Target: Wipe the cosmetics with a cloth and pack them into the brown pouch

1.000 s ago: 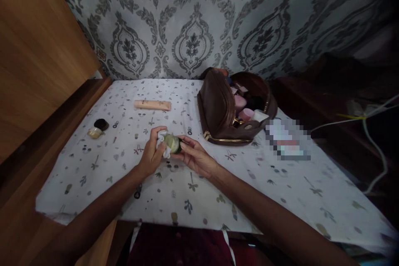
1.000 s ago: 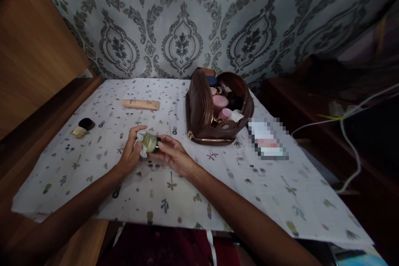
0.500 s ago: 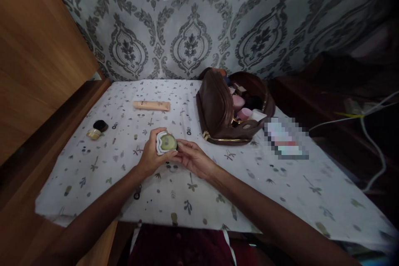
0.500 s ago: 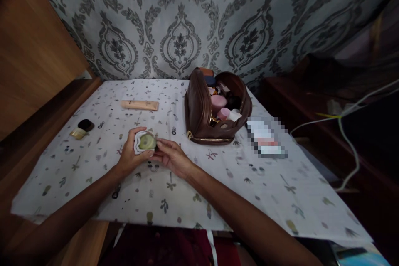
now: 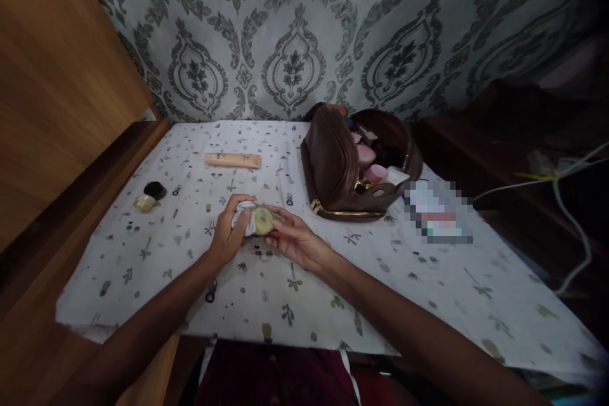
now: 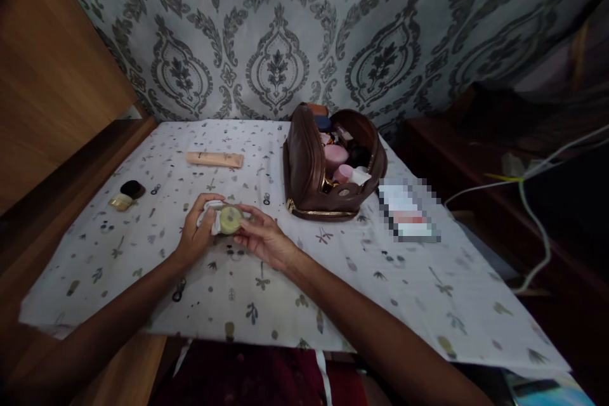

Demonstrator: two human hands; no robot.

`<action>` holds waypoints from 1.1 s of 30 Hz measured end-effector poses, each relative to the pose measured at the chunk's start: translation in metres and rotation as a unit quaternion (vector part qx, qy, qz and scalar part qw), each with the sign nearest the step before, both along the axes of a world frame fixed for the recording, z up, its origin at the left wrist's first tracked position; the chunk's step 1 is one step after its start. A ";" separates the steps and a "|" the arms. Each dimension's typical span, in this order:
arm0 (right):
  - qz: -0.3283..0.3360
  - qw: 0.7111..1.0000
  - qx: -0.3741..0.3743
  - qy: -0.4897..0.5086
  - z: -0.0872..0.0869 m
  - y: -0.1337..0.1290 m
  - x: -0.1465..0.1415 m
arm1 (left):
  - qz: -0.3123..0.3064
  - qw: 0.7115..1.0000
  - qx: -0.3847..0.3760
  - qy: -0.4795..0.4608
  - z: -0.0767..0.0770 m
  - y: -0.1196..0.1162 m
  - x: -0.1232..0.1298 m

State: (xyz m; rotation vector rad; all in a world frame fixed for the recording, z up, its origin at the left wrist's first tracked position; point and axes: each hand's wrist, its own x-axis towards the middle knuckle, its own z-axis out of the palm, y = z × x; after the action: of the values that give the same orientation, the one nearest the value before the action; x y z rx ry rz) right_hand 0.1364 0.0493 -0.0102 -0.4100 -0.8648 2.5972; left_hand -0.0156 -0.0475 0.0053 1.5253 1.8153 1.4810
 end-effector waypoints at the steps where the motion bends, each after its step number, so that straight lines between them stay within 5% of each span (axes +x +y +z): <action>1: -0.007 1.000 -0.011 0.005 0.000 0.000 0.000 | -0.022 1.000 -0.002 -0.002 -0.001 0.000 0.000; 4: -0.003 0.999 -0.032 0.022 -0.001 0.002 0.001 | -0.062 0.998 -0.022 0.016 -0.003 0.002 0.003; 10: 0.042 0.999 -0.010 0.009 -0.003 0.002 0.001 | -0.049 0.994 -0.069 0.062 0.004 -0.001 0.005; 19: -0.041 0.992 0.117 -0.022 -0.005 0.000 -0.003 | -0.034 0.979 -0.031 0.197 0.004 -0.006 -0.001; 27: 0.062 0.993 0.101 -0.010 -0.006 0.005 -0.001 | 0.091 0.986 -0.081 0.110 0.014 -0.005 0.006; 30: 0.065 0.981 0.176 -0.052 -0.002 0.003 0.003 | 0.107 0.986 -0.101 0.083 0.022 -0.001 0.008; 33: 0.066 0.930 0.347 -0.107 0.009 0.000 0.009 | 0.082 0.986 -0.117 0.084 0.022 0.004 0.007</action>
State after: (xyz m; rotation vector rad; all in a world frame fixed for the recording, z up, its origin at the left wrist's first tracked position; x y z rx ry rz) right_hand 0.1450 0.0492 -0.0011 -0.4325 -1.8440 2.1717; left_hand -0.0082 -0.0432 0.0276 1.4523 2.1733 1.1833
